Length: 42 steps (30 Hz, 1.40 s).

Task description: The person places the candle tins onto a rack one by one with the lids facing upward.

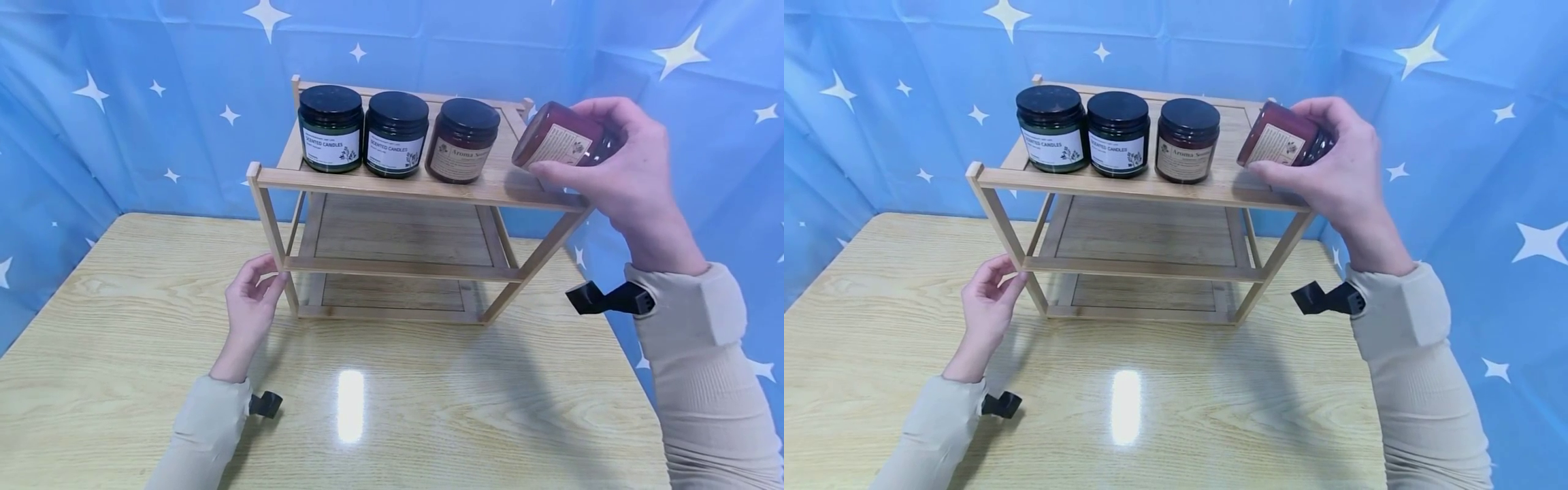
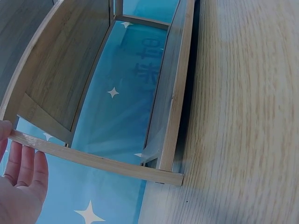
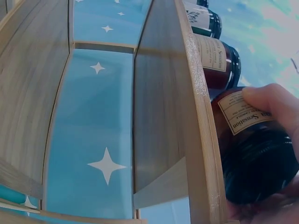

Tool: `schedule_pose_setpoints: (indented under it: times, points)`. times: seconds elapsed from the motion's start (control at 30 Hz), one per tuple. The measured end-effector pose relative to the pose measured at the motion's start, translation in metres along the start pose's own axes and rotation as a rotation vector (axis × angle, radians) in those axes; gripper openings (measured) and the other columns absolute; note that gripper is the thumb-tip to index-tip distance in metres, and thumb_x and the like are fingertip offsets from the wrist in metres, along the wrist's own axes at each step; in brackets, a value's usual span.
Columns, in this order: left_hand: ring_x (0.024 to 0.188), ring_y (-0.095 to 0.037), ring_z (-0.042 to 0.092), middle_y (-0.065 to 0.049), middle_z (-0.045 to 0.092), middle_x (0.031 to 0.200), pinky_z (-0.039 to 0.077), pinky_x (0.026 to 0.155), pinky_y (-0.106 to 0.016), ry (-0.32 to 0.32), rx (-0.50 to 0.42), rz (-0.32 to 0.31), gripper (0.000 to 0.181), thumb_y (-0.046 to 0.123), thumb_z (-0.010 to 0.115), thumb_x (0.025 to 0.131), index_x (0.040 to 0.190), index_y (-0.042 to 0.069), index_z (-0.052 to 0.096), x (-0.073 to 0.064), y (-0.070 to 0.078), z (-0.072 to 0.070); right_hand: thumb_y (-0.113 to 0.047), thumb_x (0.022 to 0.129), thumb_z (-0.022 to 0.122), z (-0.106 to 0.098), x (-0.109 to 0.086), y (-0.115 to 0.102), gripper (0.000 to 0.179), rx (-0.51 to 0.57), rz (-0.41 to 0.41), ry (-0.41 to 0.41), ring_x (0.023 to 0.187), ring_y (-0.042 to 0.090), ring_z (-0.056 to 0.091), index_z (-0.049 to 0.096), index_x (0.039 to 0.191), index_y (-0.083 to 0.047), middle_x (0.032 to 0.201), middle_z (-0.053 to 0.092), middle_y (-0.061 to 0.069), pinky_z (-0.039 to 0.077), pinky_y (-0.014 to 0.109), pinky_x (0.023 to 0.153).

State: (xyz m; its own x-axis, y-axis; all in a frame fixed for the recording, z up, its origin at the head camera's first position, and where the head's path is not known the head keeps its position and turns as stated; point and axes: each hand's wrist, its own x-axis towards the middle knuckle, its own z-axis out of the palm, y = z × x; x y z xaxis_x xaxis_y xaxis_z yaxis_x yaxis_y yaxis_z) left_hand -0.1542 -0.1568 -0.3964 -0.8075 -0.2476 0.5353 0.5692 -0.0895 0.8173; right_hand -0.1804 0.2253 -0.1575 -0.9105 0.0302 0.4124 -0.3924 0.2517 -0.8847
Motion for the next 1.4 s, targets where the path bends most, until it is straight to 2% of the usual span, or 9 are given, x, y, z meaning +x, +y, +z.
schedule_pose_setpoints:
  times: [0.17, 0.33, 0.4, 0.57, 0.63, 0.87, 1.0, 1.23, 1.4]
  points:
    - [0.093, -0.012, 0.059, 0.001, 0.063, 0.096, 0.054, 0.081, -0.021, 0.001, -0.011, 0.005, 0.030, -0.021, 0.055, 0.080, 0.107, -0.008, 0.060, 0.000, -0.001, 0.000, 0.009, 0.060, 0.082, 0.002, -0.001, -0.001, 0.056, -0.097, -0.041, 0.024, 0.068, 0.010, 0.058, 0.063, 0.109, -0.010, 0.101, 0.064, 0.002, 0.050, 0.012, 0.050]
    - [0.093, -0.012, 0.059, 0.001, 0.063, 0.097, 0.054, 0.081, -0.020, -0.002, -0.012, 0.007, 0.030, -0.022, 0.055, 0.080, 0.106, -0.009, 0.060, 0.000, -0.001, 0.000, 0.013, 0.059, 0.081, 0.003, -0.001, -0.001, 0.056, 0.041, -0.078, 0.029, 0.070, 0.013, 0.059, 0.064, 0.109, -0.005, 0.102, 0.065, 0.007, 0.051, 0.013, 0.051]
    - [0.093, -0.012, 0.059, 0.002, 0.063, 0.098, 0.054, 0.081, -0.020, -0.001, -0.008, 0.005, 0.030, -0.022, 0.055, 0.080, 0.107, -0.009, 0.060, 0.000, -0.001, 0.000, 0.012, 0.059, 0.081, 0.003, -0.001, -0.002, 0.057, 0.020, -0.085, 0.039, 0.069, 0.013, 0.059, 0.064, 0.111, -0.005, 0.104, 0.066, 0.006, 0.050, 0.013, 0.051]
    - [0.093, -0.012, 0.058, 0.002, 0.063, 0.097, 0.054, 0.080, -0.020, 0.006, -0.009, -0.003, 0.032, -0.021, 0.055, 0.080, 0.106, -0.005, 0.062, 0.000, -0.001, -0.001, 0.006, 0.061, 0.083, 0.004, -0.001, -0.004, 0.067, -0.198, -0.068, 0.086, 0.079, 0.011, 0.056, 0.054, 0.118, -0.013, 0.104, 0.060, 0.002, 0.049, 0.015, 0.063]
    - [0.093, -0.012, 0.059, 0.001, 0.063, 0.096, 0.054, 0.080, -0.020, 0.007, -0.015, -0.004, 0.032, -0.021, 0.056, 0.080, 0.106, -0.004, 0.062, 0.000, -0.001, -0.001, 0.004, 0.061, 0.083, 0.004, -0.001, -0.005, 0.068, -0.245, -0.058, 0.095, 0.083, 0.011, 0.055, 0.051, 0.117, -0.016, 0.101, 0.058, 0.000, 0.048, 0.016, 0.066]
    - [0.093, -0.012, 0.059, 0.002, 0.063, 0.098, 0.054, 0.080, -0.020, -0.002, -0.010, 0.003, 0.029, -0.021, 0.055, 0.080, 0.107, -0.009, 0.060, 0.000, -0.001, 0.000, 0.007, 0.060, 0.084, 0.005, 0.001, -0.003, 0.061, -0.139, -0.039, 0.056, 0.076, 0.013, 0.061, 0.056, 0.111, -0.011, 0.097, 0.063, 0.004, 0.052, 0.014, 0.060]
    - [0.093, -0.012, 0.059, 0.002, 0.062, 0.098, 0.054, 0.080, -0.020, -0.001, -0.002, 0.001, 0.029, -0.021, 0.056, 0.080, 0.106, -0.009, 0.060, 0.000, 0.000, 0.000, 0.006, 0.061, 0.083, 0.007, 0.001, -0.003, 0.061, -0.214, -0.081, 0.034, 0.068, 0.012, 0.059, 0.061, 0.115, -0.010, 0.096, 0.064, 0.002, 0.050, 0.015, 0.062]
    - [0.093, -0.012, 0.059, 0.002, 0.062, 0.098, 0.054, 0.080, -0.020, -0.005, -0.002, 0.003, 0.030, -0.021, 0.055, 0.080, 0.107, -0.008, 0.060, -0.001, -0.001, -0.001, 0.003, 0.061, 0.084, 0.009, 0.003, -0.005, 0.066, -0.304, -0.103, 0.035, 0.078, 0.011, 0.058, 0.050, 0.114, -0.015, 0.100, 0.064, -0.002, 0.046, 0.015, 0.071]
    - [0.093, -0.012, 0.058, 0.002, 0.062, 0.097, 0.054, 0.080, -0.020, -0.002, -0.008, 0.002, 0.030, -0.021, 0.056, 0.080, 0.107, -0.007, 0.060, 0.000, -0.001, -0.001, 0.004, 0.058, 0.085, 0.011, 0.003, -0.005, 0.063, -0.335, -0.147, 0.007, 0.075, 0.009, 0.058, 0.057, 0.112, -0.014, 0.097, 0.065, -0.004, 0.044, 0.015, 0.069]
